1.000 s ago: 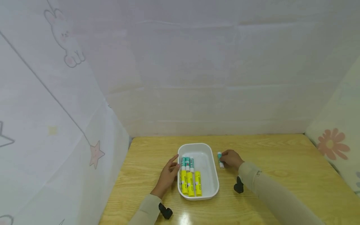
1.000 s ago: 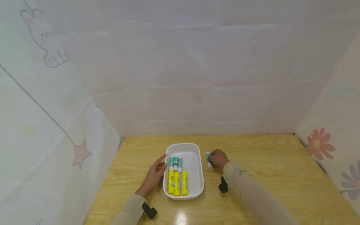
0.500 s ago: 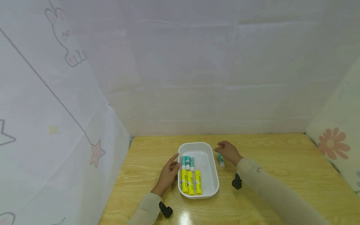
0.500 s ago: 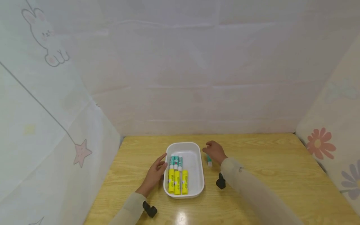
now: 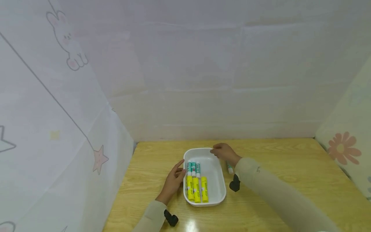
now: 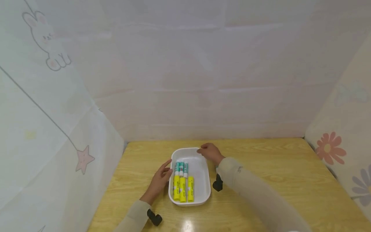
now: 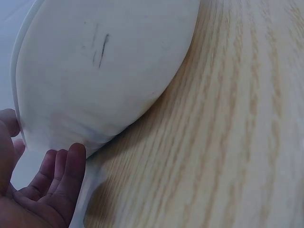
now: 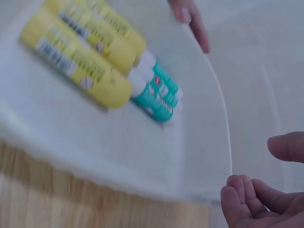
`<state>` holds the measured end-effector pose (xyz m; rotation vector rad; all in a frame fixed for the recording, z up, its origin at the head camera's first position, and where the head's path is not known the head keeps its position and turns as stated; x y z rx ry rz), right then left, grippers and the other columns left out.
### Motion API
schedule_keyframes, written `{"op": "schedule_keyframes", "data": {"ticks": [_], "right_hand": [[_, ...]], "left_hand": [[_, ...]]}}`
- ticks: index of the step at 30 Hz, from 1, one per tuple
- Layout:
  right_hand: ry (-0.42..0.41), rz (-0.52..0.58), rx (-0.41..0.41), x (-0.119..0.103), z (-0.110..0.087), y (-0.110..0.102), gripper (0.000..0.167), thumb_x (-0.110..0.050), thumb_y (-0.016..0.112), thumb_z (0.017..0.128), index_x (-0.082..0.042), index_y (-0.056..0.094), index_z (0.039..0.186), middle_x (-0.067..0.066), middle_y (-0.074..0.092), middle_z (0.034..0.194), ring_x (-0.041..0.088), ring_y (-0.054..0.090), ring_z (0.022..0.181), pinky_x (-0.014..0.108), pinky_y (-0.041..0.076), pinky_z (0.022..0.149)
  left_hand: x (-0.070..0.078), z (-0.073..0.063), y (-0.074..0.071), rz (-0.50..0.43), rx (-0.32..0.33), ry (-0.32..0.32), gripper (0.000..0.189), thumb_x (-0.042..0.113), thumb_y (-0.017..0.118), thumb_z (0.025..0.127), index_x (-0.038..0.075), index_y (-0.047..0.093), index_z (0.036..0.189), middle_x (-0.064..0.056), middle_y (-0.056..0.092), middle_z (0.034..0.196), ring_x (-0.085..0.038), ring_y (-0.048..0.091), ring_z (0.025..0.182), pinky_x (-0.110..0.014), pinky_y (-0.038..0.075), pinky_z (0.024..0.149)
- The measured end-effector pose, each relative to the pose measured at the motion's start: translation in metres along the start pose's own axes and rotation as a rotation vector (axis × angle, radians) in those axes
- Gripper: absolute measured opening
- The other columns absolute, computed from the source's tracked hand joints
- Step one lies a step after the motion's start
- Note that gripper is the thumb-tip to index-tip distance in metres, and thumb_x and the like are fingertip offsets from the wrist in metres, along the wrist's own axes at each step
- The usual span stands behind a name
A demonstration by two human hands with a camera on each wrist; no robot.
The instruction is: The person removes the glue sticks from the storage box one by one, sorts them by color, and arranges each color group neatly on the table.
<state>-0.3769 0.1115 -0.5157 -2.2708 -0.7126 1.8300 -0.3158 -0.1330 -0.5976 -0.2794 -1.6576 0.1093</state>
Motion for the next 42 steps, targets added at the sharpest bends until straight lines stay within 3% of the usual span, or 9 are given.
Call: {"op": "schedule_keyframes", "data": {"ticks": [5, 15, 22, 37, 42], "right_hand": [[0.052, 0.080, -0.019, 0.004, 0.002, 0.018, 0.053, -0.025, 0.065, 0.094, 0.005, 0.050, 0.135, 0.017, 0.060, 0.125, 0.034, 0.058, 0.114, 0.045, 0.047, 0.100], [0.097, 0.092, -0.072, 0.010, 0.004, 0.042, 0.052, -0.025, 0.065, 0.093, 0.006, 0.053, 0.133, 0.019, 0.060, 0.125, 0.034, 0.058, 0.115, 0.048, 0.045, 0.102], [0.107, 0.082, -0.090, 0.013, 0.004, 0.050, 0.048, -0.024, 0.067, 0.092, 0.005, 0.057, 0.128, 0.016, 0.063, 0.119, 0.034, 0.058, 0.113, 0.045, 0.047, 0.100], [0.143, 0.088, -0.077, 0.024, 0.006, 0.058, 0.057, -0.025, 0.070, 0.090, 0.007, 0.051, 0.133, 0.016, 0.063, 0.118, 0.033, 0.060, 0.111, 0.047, 0.047, 0.100], [0.157, 0.093, -0.085, 0.028, 0.008, 0.062, 0.055, -0.024, 0.069, 0.091, 0.007, 0.051, 0.132, 0.015, 0.062, 0.119, 0.031, 0.060, 0.110, 0.046, 0.047, 0.099]], "left_hand": [[-0.001, -0.001, -0.001, 0.013, 0.005, 0.016, 0.049, 0.039, 0.054, 0.100, 0.040, 0.039, 0.147, -0.012, 0.049, 0.134, -0.029, 0.056, 0.115, -0.042, 0.055, 0.085], [0.000, 0.001, 0.000, 0.027, -0.003, 0.048, 0.050, 0.040, 0.055, 0.100, 0.038, 0.041, 0.147, -0.011, 0.052, 0.129, -0.028, 0.058, 0.112, -0.040, 0.055, 0.086], [0.036, -0.017, -0.001, 0.023, -0.043, 0.013, 0.050, 0.026, 0.052, 0.103, 0.025, 0.038, 0.151, -0.016, 0.050, 0.131, -0.032, 0.057, 0.114, -0.042, 0.055, 0.086], [0.037, -0.019, 0.000, 0.029, -0.048, 0.018, 0.050, 0.028, 0.051, 0.103, 0.025, 0.037, 0.151, -0.016, 0.049, 0.132, -0.033, 0.056, 0.117, -0.042, 0.055, 0.086], [0.024, -0.012, 0.001, 0.015, -0.050, 0.012, 0.050, 0.026, 0.051, 0.103, 0.026, 0.037, 0.151, -0.016, 0.049, 0.133, -0.033, 0.056, 0.117, -0.042, 0.055, 0.086]]}}
Point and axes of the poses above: each hand's wrist, its own z-axis towards the middle knuckle, its own y-axis out of the palm, x = y × z, the point moved 10 cm from there along z, towards the middle knuckle
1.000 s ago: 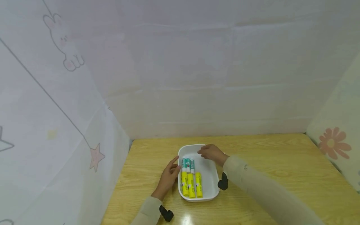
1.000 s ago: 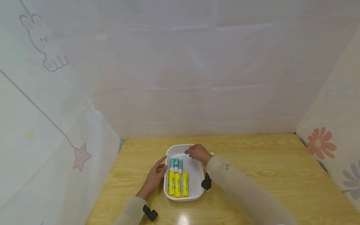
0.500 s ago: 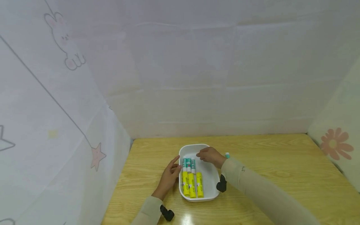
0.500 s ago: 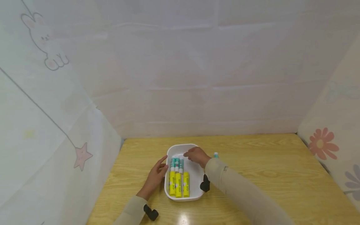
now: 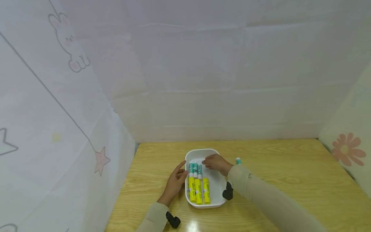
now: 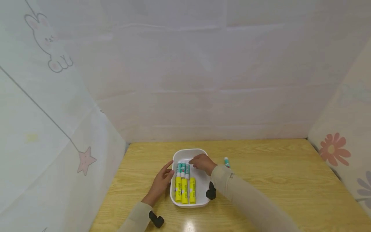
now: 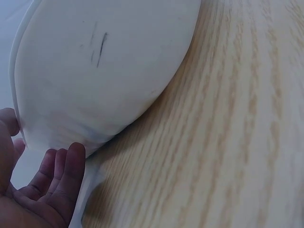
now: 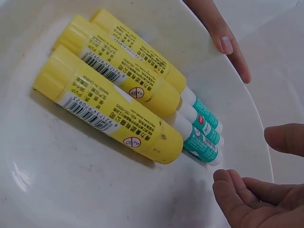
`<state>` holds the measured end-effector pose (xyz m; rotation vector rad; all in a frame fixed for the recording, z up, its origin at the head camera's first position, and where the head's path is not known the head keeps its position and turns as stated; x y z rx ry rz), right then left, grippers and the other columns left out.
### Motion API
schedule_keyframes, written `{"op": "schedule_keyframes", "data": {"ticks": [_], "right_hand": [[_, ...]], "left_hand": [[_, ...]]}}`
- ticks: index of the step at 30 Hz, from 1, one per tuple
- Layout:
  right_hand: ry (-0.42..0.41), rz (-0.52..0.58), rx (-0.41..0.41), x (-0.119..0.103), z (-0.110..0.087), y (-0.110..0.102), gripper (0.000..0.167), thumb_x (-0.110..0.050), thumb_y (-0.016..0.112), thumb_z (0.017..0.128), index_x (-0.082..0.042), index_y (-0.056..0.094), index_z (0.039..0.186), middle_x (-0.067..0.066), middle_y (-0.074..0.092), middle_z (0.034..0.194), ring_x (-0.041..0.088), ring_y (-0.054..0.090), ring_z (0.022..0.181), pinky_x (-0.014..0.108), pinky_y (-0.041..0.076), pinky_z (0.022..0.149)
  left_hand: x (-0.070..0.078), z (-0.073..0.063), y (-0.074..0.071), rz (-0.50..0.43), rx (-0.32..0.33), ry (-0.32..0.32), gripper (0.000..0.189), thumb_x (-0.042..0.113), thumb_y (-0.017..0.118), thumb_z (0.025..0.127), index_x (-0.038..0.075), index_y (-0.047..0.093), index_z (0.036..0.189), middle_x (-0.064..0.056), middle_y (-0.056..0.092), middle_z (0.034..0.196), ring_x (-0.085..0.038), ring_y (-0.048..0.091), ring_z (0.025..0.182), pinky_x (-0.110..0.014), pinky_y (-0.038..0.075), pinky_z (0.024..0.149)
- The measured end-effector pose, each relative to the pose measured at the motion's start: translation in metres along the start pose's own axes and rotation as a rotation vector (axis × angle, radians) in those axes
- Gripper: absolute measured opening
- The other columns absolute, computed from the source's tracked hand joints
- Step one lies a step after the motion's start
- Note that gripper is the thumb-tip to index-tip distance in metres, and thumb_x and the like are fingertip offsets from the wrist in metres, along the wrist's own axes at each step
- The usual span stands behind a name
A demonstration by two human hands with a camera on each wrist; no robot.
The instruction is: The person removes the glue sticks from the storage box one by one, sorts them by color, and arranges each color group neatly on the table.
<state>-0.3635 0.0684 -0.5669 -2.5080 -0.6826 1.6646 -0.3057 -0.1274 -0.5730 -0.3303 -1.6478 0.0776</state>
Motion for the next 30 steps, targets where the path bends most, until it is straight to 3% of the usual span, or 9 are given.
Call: {"op": "schedule_keyframes", "data": {"ticks": [4, 7, 14, 24, 30], "right_hand": [[0.001, -0.018, -0.009, 0.002, 0.000, 0.003, 0.052, -0.026, 0.069, 0.090, 0.005, 0.055, 0.129, 0.012, 0.064, 0.114, 0.030, 0.060, 0.108, 0.047, 0.047, 0.100], [-0.007, -0.032, -0.022, 0.002, -0.002, 0.006, 0.048, -0.027, 0.068, 0.091, 0.005, 0.058, 0.126, 0.011, 0.065, 0.111, 0.029, 0.060, 0.107, 0.048, 0.046, 0.100], [-0.020, -0.058, -0.056, 0.006, -0.003, 0.016, 0.037, -0.024, 0.064, 0.094, 0.005, 0.063, 0.117, 0.012, 0.066, 0.109, 0.028, 0.059, 0.103, 0.045, 0.047, 0.096], [-0.002, -0.055, -0.048, 0.011, 0.001, 0.021, 0.029, -0.024, 0.066, 0.092, 0.000, 0.068, 0.109, 0.008, 0.069, 0.102, 0.025, 0.061, 0.097, 0.043, 0.049, 0.094], [0.020, -0.044, -0.028, 0.017, 0.005, 0.022, 0.032, -0.021, 0.067, 0.091, 0.002, 0.067, 0.114, 0.008, 0.068, 0.100, 0.024, 0.060, 0.093, 0.039, 0.050, 0.090]], "left_hand": [[-0.020, 0.009, 0.001, -0.007, 0.016, -0.008, 0.049, 0.031, 0.052, 0.103, 0.034, 0.037, 0.150, -0.014, 0.048, 0.134, -0.031, 0.055, 0.117, -0.042, 0.055, 0.086], [-0.026, 0.012, 0.001, 0.008, 0.035, -0.005, 0.048, 0.036, 0.052, 0.102, 0.039, 0.038, 0.148, -0.012, 0.048, 0.134, -0.029, 0.055, 0.117, -0.041, 0.055, 0.087], [-0.022, 0.010, 0.002, 0.019, 0.057, 0.004, 0.046, 0.037, 0.053, 0.101, 0.046, 0.040, 0.144, -0.011, 0.050, 0.132, -0.030, 0.056, 0.117, -0.040, 0.055, 0.086], [-0.022, 0.010, 0.003, -0.004, 0.052, 0.001, 0.047, 0.035, 0.052, 0.102, 0.044, 0.039, 0.146, -0.011, 0.049, 0.134, -0.029, 0.056, 0.116, -0.039, 0.056, 0.084], [-0.022, 0.011, 0.004, -0.007, 0.050, -0.001, 0.047, 0.036, 0.053, 0.101, 0.043, 0.039, 0.146, -0.012, 0.049, 0.134, -0.029, 0.056, 0.115, -0.039, 0.056, 0.083]]}}
Point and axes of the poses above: each hand's wrist, its own z-axis towards the middle knuckle, its own y-axis out of the palm, x = y × z, the point moved 10 cm from there along z, towards the middle knuckle
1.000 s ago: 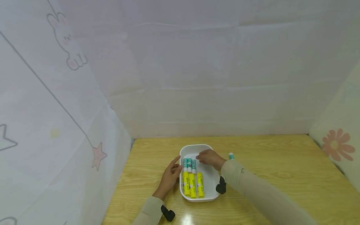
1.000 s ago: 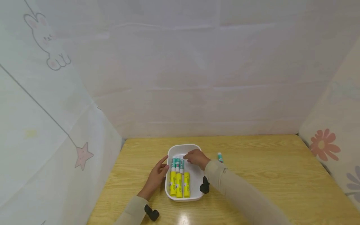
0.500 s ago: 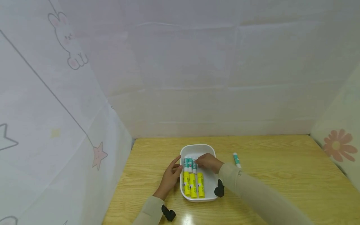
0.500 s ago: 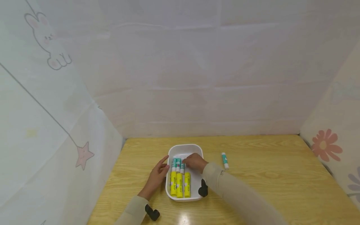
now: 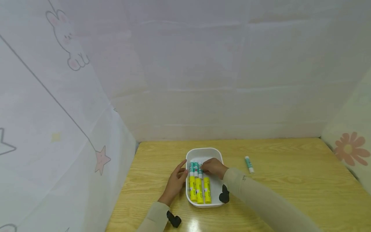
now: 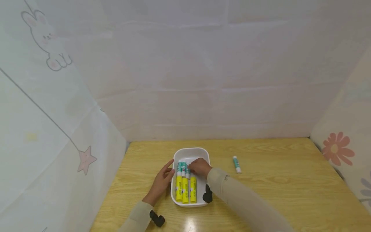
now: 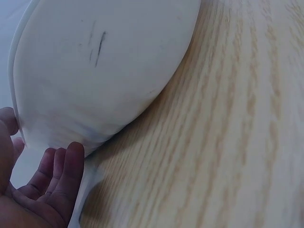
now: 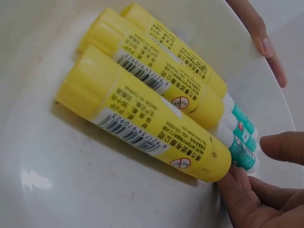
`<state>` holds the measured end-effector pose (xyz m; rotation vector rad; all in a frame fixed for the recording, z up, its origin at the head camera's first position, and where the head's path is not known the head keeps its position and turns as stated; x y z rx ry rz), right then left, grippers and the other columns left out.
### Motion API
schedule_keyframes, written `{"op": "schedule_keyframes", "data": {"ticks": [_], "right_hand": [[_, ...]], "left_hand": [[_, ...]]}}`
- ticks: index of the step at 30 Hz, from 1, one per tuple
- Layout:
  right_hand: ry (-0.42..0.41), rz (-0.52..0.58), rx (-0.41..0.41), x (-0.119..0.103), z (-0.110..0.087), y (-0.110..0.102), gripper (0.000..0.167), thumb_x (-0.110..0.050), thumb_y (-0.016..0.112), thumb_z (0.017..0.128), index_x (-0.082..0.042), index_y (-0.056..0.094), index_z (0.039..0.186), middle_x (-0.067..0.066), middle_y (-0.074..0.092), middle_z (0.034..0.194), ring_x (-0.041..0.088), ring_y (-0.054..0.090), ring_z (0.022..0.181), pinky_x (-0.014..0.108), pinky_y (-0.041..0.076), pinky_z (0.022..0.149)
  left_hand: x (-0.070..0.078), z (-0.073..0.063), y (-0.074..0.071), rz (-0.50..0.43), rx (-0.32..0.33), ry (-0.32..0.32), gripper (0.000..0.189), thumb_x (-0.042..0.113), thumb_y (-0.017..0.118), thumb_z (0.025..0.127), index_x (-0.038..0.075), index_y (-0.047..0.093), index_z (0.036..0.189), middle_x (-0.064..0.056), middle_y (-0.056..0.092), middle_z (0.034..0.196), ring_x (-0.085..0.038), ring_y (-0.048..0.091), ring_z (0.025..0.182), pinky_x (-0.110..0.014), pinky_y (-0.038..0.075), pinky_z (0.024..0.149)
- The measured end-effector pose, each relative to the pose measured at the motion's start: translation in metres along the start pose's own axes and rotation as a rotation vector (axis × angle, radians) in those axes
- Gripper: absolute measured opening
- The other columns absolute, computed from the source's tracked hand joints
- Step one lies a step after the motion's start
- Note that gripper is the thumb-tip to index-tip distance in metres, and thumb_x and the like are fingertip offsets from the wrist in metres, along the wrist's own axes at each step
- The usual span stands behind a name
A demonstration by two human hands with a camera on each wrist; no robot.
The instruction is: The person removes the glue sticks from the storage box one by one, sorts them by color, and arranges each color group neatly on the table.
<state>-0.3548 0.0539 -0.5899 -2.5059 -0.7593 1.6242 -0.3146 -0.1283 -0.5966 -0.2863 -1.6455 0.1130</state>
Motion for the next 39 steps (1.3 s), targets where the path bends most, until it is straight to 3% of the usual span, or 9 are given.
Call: {"op": "schedule_keyframes", "data": {"ticks": [6, 17, 39], "right_hand": [[0.018, 0.052, 0.021, -0.0009, 0.0004, 0.0011, 0.041, -0.016, 0.066, 0.092, 0.007, 0.059, 0.125, 0.010, 0.065, 0.102, 0.023, 0.062, 0.093, 0.038, 0.054, 0.088], [0.017, 0.134, 0.074, -0.0013, 0.0036, 0.0044, 0.038, -0.011, 0.068, 0.090, 0.007, 0.058, 0.123, 0.013, 0.064, 0.102, 0.022, 0.064, 0.089, 0.033, 0.058, 0.079], [0.011, 0.097, 0.108, 0.0050, 0.0089, 0.0055, 0.037, -0.013, 0.072, 0.088, 0.007, 0.060, 0.116, 0.011, 0.066, 0.097, 0.018, 0.065, 0.082, 0.031, 0.058, 0.074]], "left_hand": [[0.0015, 0.0011, 0.0002, 0.006, 0.000, 0.012, 0.046, 0.036, 0.052, 0.102, 0.045, 0.039, 0.145, -0.011, 0.050, 0.132, -0.028, 0.057, 0.114, -0.037, 0.057, 0.083], [0.0032, 0.0009, -0.0012, 0.004, -0.006, 0.010, 0.047, 0.035, 0.052, 0.102, 0.044, 0.038, 0.147, -0.011, 0.050, 0.131, -0.026, 0.059, 0.111, -0.037, 0.056, 0.083], [-0.0019, 0.0026, 0.0019, 0.001, -0.021, 0.015, 0.048, 0.035, 0.052, 0.102, 0.041, 0.038, 0.148, -0.012, 0.051, 0.130, -0.028, 0.057, 0.114, -0.037, 0.056, 0.083]]}}
Point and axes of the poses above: each hand's wrist, its own z-axis towards the middle knuckle, its own y-axis out of the palm, x = y × z, the point moved 10 cm from there along z, towards the middle knuckle
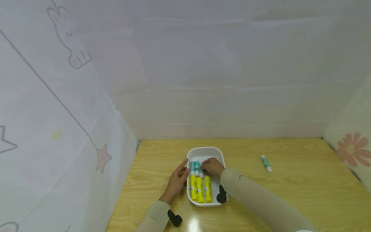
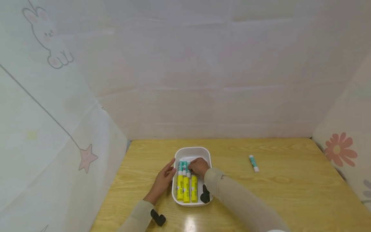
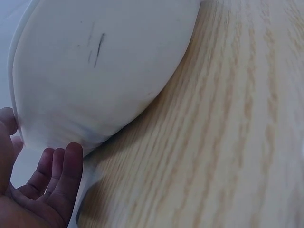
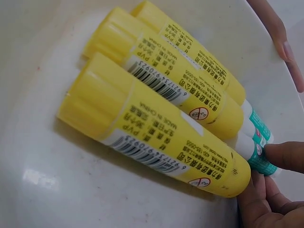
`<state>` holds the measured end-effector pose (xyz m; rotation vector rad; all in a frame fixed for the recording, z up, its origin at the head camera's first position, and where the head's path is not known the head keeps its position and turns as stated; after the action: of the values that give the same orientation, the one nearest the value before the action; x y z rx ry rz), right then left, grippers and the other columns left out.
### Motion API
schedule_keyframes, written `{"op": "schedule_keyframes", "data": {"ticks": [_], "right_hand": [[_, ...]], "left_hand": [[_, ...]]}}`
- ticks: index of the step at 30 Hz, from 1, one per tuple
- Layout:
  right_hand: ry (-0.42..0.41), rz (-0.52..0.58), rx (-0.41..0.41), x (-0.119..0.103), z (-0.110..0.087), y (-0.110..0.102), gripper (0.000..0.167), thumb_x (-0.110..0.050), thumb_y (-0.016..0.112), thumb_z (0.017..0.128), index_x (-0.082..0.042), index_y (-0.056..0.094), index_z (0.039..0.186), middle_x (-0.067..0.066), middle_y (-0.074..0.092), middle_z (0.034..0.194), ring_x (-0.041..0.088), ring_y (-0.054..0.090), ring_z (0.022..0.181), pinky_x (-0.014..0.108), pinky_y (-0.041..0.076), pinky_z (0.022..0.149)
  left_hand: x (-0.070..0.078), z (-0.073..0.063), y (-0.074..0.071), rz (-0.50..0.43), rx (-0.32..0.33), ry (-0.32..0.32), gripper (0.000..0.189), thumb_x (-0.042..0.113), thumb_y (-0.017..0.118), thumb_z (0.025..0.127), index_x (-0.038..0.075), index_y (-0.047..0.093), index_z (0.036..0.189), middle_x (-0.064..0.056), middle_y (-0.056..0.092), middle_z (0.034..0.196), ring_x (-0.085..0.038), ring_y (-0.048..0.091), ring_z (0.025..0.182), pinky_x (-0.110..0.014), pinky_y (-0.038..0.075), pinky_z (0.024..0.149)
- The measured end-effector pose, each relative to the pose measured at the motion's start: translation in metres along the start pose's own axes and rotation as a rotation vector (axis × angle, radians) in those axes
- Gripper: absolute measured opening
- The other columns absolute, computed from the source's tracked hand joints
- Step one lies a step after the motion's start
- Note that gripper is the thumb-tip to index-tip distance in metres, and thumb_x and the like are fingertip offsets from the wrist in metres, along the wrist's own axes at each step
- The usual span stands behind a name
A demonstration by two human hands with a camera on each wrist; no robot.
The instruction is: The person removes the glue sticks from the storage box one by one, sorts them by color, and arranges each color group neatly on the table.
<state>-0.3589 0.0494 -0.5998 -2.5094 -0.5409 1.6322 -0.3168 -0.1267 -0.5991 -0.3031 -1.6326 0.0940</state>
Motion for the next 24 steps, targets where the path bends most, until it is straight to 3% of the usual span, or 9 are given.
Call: {"op": "schedule_keyframes", "data": {"ticks": [6, 14, 17, 24], "right_hand": [[0.014, -0.007, -0.003, -0.003, -0.004, -0.001, 0.036, -0.013, 0.071, 0.088, 0.006, 0.061, 0.116, 0.011, 0.066, 0.096, 0.019, 0.065, 0.083, 0.033, 0.058, 0.076], [0.023, 0.047, -0.038, 0.003, 0.000, -0.001, 0.040, -0.012, 0.071, 0.089, 0.007, 0.058, 0.121, 0.012, 0.066, 0.099, 0.019, 0.066, 0.086, 0.033, 0.057, 0.079], [0.020, 0.046, -0.057, 0.005, 0.001, -0.001, 0.041, -0.014, 0.071, 0.089, 0.007, 0.058, 0.123, 0.011, 0.066, 0.100, 0.018, 0.065, 0.086, 0.033, 0.057, 0.079], [0.000, 0.043, -0.086, -0.005, -0.001, -0.006, 0.040, -0.018, 0.069, 0.091, 0.004, 0.058, 0.123, 0.010, 0.065, 0.104, 0.020, 0.061, 0.091, 0.036, 0.052, 0.089]], "left_hand": [[0.004, -0.002, -0.001, 0.002, -0.009, -0.011, 0.050, 0.032, 0.052, 0.102, 0.037, 0.037, 0.150, -0.013, 0.051, 0.131, -0.030, 0.056, 0.116, -0.039, 0.056, 0.084], [0.037, -0.020, -0.002, 0.026, -0.020, -0.001, 0.055, 0.037, 0.053, 0.101, 0.024, 0.037, 0.152, -0.014, 0.052, 0.130, -0.030, 0.057, 0.115, -0.038, 0.055, 0.086], [0.034, -0.019, -0.002, 0.021, -0.017, -0.003, 0.052, 0.033, 0.052, 0.102, 0.025, 0.037, 0.152, -0.015, 0.052, 0.129, -0.031, 0.057, 0.114, -0.040, 0.055, 0.087], [0.009, -0.005, -0.002, 0.015, -0.005, 0.000, 0.049, 0.033, 0.052, 0.102, 0.037, 0.039, 0.149, -0.012, 0.052, 0.128, -0.029, 0.056, 0.116, -0.040, 0.055, 0.087]]}}
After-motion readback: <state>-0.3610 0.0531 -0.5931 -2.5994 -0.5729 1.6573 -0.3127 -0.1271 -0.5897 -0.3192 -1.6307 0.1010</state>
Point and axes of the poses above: each hand's wrist, its own z-axis towards the middle knuckle, its own y-axis out of the palm, x = y × z, the point moved 10 cm from there along z, towards the middle knuckle
